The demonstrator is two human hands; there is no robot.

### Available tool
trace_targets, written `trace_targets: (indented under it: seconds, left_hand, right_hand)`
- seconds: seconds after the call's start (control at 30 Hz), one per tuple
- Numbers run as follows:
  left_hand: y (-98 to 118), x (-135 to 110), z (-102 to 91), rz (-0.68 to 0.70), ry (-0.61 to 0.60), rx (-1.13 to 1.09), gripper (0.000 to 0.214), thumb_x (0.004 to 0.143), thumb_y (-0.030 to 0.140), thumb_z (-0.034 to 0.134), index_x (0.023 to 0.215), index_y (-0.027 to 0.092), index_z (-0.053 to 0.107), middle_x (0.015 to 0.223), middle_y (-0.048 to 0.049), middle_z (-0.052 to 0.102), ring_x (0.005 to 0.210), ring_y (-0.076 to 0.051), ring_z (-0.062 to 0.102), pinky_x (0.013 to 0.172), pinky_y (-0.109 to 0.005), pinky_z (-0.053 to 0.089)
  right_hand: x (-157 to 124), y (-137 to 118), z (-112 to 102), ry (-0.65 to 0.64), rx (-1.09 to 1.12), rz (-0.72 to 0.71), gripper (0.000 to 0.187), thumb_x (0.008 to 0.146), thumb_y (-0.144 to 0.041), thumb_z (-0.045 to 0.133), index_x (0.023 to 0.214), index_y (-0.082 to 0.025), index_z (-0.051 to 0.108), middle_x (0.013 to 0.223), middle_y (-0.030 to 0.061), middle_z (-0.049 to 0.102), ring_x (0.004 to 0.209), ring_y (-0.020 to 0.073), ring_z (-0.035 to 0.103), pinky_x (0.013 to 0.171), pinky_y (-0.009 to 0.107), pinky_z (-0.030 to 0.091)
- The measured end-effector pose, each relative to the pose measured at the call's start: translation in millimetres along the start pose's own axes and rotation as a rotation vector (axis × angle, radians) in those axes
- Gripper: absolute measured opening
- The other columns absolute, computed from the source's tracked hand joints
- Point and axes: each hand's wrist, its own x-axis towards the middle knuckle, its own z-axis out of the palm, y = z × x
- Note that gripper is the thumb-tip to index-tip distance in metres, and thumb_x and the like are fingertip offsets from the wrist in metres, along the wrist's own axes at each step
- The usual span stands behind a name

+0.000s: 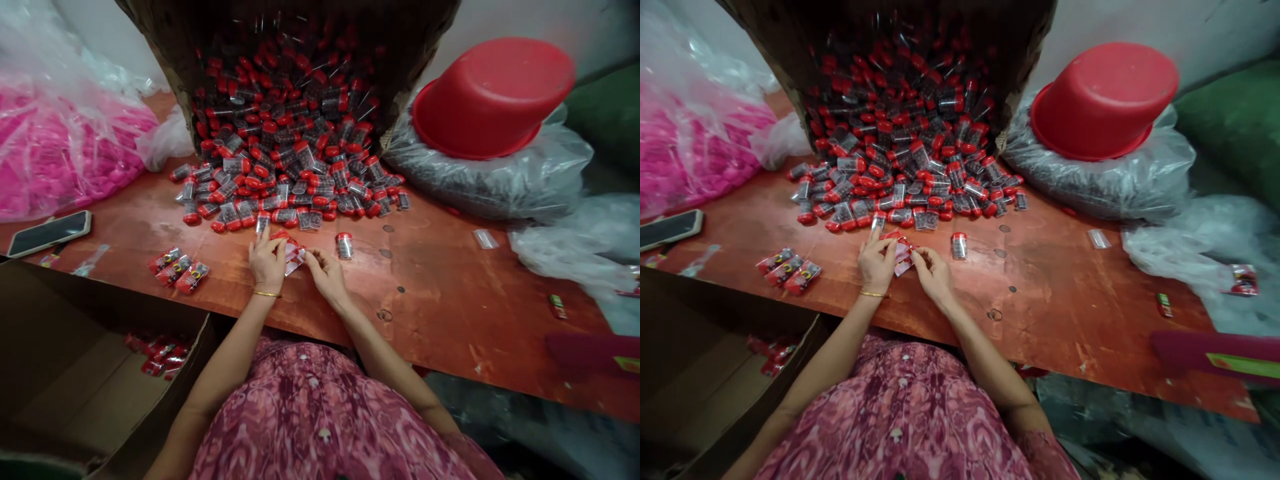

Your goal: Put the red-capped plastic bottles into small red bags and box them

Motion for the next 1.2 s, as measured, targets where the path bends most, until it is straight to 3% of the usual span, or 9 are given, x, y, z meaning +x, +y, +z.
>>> trace_targets:
  seconds: [0.23, 0.33, 0.43, 0.53, 0.77, 0.87, 0.97, 1.07, 1.2]
  left_hand:
    - [24, -17, -10.7, 0.051, 0.043, -0.201, 0.018, 0.081, 0.031, 0.057, 0.091, 0.021, 0.068, 0.135, -0.0113, 0.052, 0.128, -0.026, 0.043, 0.109, -0.043, 0.023]
    - [26, -21, -13.0, -0.188, 0.024, -0.482, 0.035, 0.075, 0.042, 0.065, 0.101, 0.019, 0.065, 0.124, -0.0124, 0.060, 0.117, -0.025, 0.054, 0.100, -0.037, 0.038]
    - [28, -25, -16.5, -0.529, -0.229, -0.802, 0.046, 0.066, 0.057, 0.067, 0.086, 0.016, 0.067, 0.093, -0.0111, 0.070, 0.090, -0.022, 0.065, 0.073, -0.029, 0.050]
    - [32, -29, -17.2, -0.670, -0.352, -0.961, 0.048, 0.052, 0.057, 0.075, 0.072, 0.014, 0.066, 0.075, -0.0067, 0.070, 0.071, -0.017, 0.065, 0.056, -0.022, 0.047]
    - [43, -22, -13.0, -0.698, -0.203, -1.079, 0.045, 0.038, 0.045, 0.084, 0.063, 0.012, 0.066, 0.059, -0.0007, 0.066, 0.053, -0.009, 0.058, 0.054, -0.020, 0.046]
    - [42, -17, -16.6, -0.718, -0.161, -1.093, 0.044, 0.035, 0.042, 0.085, 0.060, 0.012, 0.066, 0.057, -0.0002, 0.066, 0.052, -0.009, 0.058, 0.055, -0.020, 0.046]
    - [41, -14, -18.0, -0.716, -0.145, -1.085, 0.040, 0.039, 0.040, 0.085, 0.061, 0.012, 0.066, 0.059, -0.0002, 0.067, 0.054, -0.009, 0.059, 0.057, -0.021, 0.047]
    - [40, -16, -14.5, -0.697, -0.173, -1.090, 0.037, 0.044, 0.039, 0.084, 0.062, 0.012, 0.067, 0.060, -0.0004, 0.067, 0.055, -0.009, 0.059, 0.057, -0.020, 0.046]
    - [40, -17, -11.3, -0.703, -0.209, -1.113, 0.037, 0.046, 0.039, 0.084, 0.066, 0.013, 0.068, 0.063, -0.0002, 0.068, 0.057, -0.009, 0.060, 0.056, -0.019, 0.045]
  right_hand:
    - [6, -15, 15, 0.020, 0.253, 0.057, 0.032, 0.074, -0.050, 0.058, 0.080, -0.019, 0.061, 0.074, -0.0004, 0.061, 0.068, 0.0131, 0.053, 0.066, 0.025, 0.044]
    - [5, -15, 10, 0.083, 0.191, 0.020, 0.032, 0.076, -0.050, 0.054, 0.066, -0.020, 0.053, 0.061, -0.0032, 0.051, 0.059, 0.0113, 0.044, 0.060, 0.024, 0.039]
    - [2, -16, 3, 0.155, 0.077, -0.029, 0.033, 0.080, -0.049, 0.048, 0.062, -0.021, 0.047, 0.058, -0.0039, 0.045, 0.056, 0.0112, 0.040, 0.057, 0.024, 0.035]
    - [-2, -17, 3, 0.184, -0.027, -0.097, 0.033, 0.082, -0.047, 0.044, 0.061, -0.022, 0.044, 0.057, -0.0034, 0.044, 0.056, 0.0119, 0.040, 0.056, 0.025, 0.035]
    - [-6, -18, -3, 0.098, -0.089, -0.116, 0.034, 0.087, -0.045, 0.038, 0.067, -0.021, 0.050, 0.061, -0.0012, 0.050, 0.059, 0.0134, 0.046, 0.057, 0.025, 0.037]
    - [-1, -19, -29, 0.130, -0.409, -0.089, 0.041, 0.090, -0.048, 0.032, 0.071, -0.020, 0.054, 0.068, 0.0023, 0.055, 0.066, 0.0163, 0.050, 0.063, 0.028, 0.038]
    - [9, -18, -56, 0.284, -0.874, 0.065, 0.040, 0.086, -0.051, 0.042, 0.082, -0.015, 0.059, 0.083, 0.0112, 0.060, 0.082, 0.0243, 0.054, 0.073, 0.035, 0.039]
    - [17, -13, -70, 0.299, -1.138, 0.167, 0.039, 0.083, -0.047, 0.052, 0.090, -0.009, 0.061, 0.099, 0.0211, 0.060, 0.095, 0.0334, 0.052, 0.078, 0.043, 0.039]
    - [18, -3, -71, 0.227, -0.962, 0.092, 0.020, 0.079, -0.031, 0.055, 0.084, -0.012, 0.058, 0.089, 0.0162, 0.062, 0.088, 0.0291, 0.055, 0.078, 0.042, 0.042]
